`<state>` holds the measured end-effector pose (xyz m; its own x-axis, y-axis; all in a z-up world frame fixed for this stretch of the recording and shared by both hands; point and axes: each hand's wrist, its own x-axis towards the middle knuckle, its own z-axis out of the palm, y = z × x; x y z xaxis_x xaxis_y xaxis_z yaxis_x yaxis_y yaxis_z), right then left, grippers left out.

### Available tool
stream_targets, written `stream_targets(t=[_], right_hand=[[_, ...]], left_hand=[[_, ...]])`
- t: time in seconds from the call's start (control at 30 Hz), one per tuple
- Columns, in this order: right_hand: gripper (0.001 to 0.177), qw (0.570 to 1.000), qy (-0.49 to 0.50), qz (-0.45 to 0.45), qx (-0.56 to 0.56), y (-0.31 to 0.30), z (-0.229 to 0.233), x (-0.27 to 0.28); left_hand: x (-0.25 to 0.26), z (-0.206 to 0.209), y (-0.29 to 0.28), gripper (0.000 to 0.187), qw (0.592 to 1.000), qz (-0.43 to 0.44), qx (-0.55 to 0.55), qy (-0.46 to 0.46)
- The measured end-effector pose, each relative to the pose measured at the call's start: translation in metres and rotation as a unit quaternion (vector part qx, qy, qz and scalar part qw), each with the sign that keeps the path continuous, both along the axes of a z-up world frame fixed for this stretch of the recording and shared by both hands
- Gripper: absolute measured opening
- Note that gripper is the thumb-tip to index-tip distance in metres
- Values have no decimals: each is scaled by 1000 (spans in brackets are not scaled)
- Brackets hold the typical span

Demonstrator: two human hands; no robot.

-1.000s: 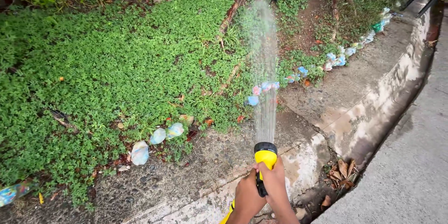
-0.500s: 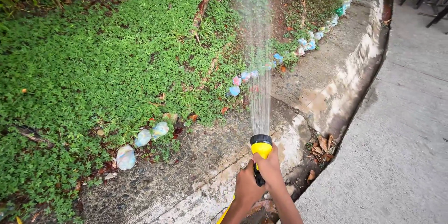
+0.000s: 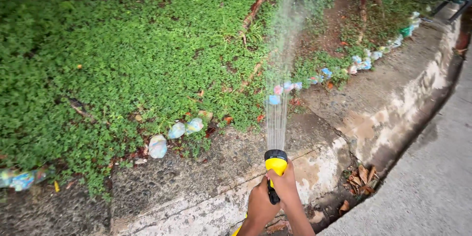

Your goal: Watering garden plants and a grass area using a hose with a spray nozzle.

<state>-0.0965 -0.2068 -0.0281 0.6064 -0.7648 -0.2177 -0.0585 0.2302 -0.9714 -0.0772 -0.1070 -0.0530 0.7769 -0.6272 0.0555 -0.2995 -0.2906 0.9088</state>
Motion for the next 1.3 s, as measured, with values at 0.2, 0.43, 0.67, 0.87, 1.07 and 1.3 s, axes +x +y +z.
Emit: stream_targets(t=[0.2,0.43,0.67,0.87,1.07,1.3], right_hand=[[54,998,9,63,-16,28,-3,21],[62,994,43,101,-11,51,2,26],[70,991,12,127,-43,45,-7,24],[77,990,39,137,-18,40,-9,21],[74,986,50,159,-22,44,-11,18],[82,980,92,175,-8,46,-12,18]], left_hand=[[7,21,30,52,996,65,-17,66],[5,6,44,50,992,109,-48,39],[-2,3,36,58,986,140,-49,75],[-6,-7,30,58,984,150,-26,88],[-8,-20,31,63,985,145,-23,85],[-2,-51,31,68,982,148,20,111]])
